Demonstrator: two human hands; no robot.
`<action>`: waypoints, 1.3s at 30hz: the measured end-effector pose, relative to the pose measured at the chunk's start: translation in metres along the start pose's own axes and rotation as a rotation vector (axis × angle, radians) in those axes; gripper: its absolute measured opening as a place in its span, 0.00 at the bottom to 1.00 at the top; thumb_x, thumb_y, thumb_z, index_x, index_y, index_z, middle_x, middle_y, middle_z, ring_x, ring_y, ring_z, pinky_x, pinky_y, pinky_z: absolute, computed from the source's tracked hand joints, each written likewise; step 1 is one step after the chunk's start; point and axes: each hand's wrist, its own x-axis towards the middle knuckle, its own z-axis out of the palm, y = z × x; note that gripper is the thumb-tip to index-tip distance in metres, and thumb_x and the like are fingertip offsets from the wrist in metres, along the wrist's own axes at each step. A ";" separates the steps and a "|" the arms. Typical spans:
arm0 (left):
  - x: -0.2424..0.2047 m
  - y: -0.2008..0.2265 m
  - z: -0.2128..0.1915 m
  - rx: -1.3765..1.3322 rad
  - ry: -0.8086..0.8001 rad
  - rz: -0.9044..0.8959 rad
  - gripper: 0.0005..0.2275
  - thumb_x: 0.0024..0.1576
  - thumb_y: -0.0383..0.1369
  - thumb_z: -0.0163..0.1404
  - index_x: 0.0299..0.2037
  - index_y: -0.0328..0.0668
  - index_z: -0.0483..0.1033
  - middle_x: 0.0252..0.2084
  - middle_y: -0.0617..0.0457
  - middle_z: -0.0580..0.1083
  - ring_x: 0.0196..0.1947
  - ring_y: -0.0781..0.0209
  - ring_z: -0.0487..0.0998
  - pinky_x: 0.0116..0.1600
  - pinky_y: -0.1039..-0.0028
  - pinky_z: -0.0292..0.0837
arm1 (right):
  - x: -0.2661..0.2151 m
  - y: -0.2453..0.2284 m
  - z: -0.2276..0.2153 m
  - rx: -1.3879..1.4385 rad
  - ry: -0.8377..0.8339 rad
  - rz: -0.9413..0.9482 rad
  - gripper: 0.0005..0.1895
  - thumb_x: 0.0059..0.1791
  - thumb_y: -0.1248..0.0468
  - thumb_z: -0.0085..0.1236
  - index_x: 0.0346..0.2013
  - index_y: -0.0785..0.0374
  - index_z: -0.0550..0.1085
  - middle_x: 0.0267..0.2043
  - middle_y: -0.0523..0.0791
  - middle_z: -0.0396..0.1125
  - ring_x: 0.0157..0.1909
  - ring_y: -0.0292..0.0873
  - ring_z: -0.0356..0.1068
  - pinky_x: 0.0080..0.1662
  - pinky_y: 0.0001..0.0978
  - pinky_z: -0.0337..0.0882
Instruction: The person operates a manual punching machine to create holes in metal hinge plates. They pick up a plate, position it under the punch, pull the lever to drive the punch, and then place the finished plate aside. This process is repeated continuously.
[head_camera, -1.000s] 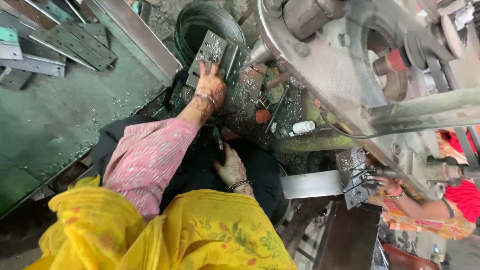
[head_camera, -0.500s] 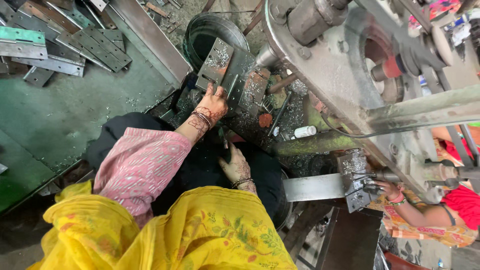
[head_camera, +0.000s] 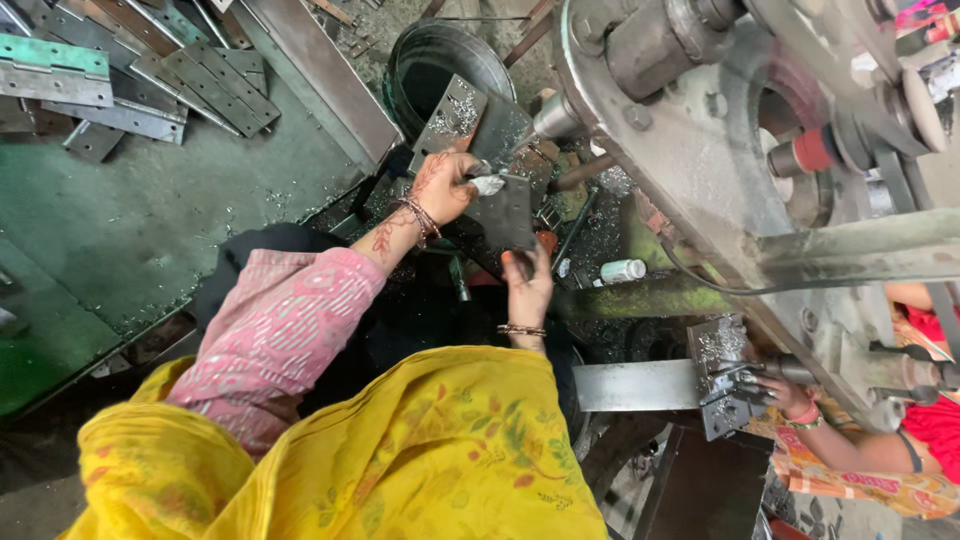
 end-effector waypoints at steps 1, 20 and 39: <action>0.005 -0.002 0.005 -0.113 -0.011 -0.031 0.11 0.49 0.28 0.53 0.41 0.43 0.82 0.35 0.48 0.80 0.39 0.51 0.81 0.50 0.67 0.73 | 0.006 -0.005 0.002 0.090 0.037 0.039 0.20 0.50 0.68 0.64 0.57 0.65 0.73 0.48 0.45 0.72 0.41 0.36 0.70 0.38 0.28 0.72; -0.001 0.030 0.001 1.069 -0.796 -0.025 0.25 0.57 0.42 0.54 0.66 0.50 0.69 0.75 0.48 0.54 0.74 0.42 0.48 0.69 0.31 0.41 | 0.009 -0.033 0.060 -0.713 -0.268 -0.349 0.36 0.42 0.75 0.59 0.66 0.64 0.67 0.62 0.57 0.63 0.62 0.62 0.66 0.61 0.46 0.68; -0.002 -0.010 0.030 1.124 -0.595 0.074 0.17 0.63 0.38 0.46 0.60 0.45 0.77 0.71 0.48 0.64 0.75 0.39 0.50 0.68 0.25 0.38 | -0.132 0.057 0.050 -0.838 -0.276 0.164 0.44 0.44 0.55 0.65 0.72 0.51 0.56 0.65 0.51 0.62 0.56 0.60 0.70 0.49 0.49 0.75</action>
